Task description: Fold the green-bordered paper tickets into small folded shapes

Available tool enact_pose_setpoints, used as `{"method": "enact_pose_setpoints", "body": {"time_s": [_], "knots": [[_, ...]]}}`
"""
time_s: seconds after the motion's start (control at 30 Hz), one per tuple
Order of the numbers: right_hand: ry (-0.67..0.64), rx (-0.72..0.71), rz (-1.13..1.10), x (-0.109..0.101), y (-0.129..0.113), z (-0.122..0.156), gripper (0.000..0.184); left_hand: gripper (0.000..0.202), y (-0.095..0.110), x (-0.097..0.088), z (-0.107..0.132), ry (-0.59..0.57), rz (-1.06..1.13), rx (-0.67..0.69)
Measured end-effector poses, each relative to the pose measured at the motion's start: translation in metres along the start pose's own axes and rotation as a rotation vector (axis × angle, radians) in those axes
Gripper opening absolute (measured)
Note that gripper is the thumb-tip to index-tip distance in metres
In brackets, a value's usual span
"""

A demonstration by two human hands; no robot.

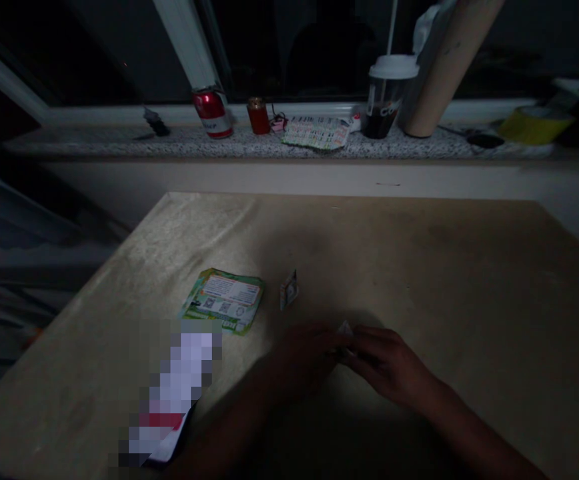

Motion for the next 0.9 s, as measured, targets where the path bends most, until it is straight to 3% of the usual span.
{"method": "enact_pose_setpoints", "body": {"time_s": [0.23,0.43,0.5,0.57,0.7,0.9], "knots": [[-0.136,0.071,0.05,0.001,0.001,-0.001,0.018,0.021,-0.001,0.003,0.001,-0.042,-0.116,-0.089],[0.006,0.04,0.043,-0.003,0.003,0.004,0.014,0.018,0.001,0.001,-0.002,0.012,-0.135,-0.126],[0.087,0.08,0.044,-0.004,0.006,0.006,0.026,0.018,0.002,0.0,-0.003,0.035,-0.117,-0.127],[0.135,0.141,0.027,-0.004,0.009,0.006,0.037,0.017,0.004,-0.001,-0.004,0.049,-0.096,-0.115],[0.12,0.178,-0.034,-0.001,0.008,0.002,0.012,0.014,0.007,-0.002,-0.005,0.058,-0.062,-0.068],[0.089,0.136,-0.062,0.0,0.008,0.001,0.026,0.023,0.015,-0.008,-0.007,0.087,-0.062,0.075]]}}
Point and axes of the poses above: each hand's wrist, its own z-axis away from the middle knuckle, its own x-axis out of the palm, y = z × x, the point moved 4 cm from there along -z, towards the middle knuckle, and after that the axes turned 15 degrees about y, right-handed, at the moved point
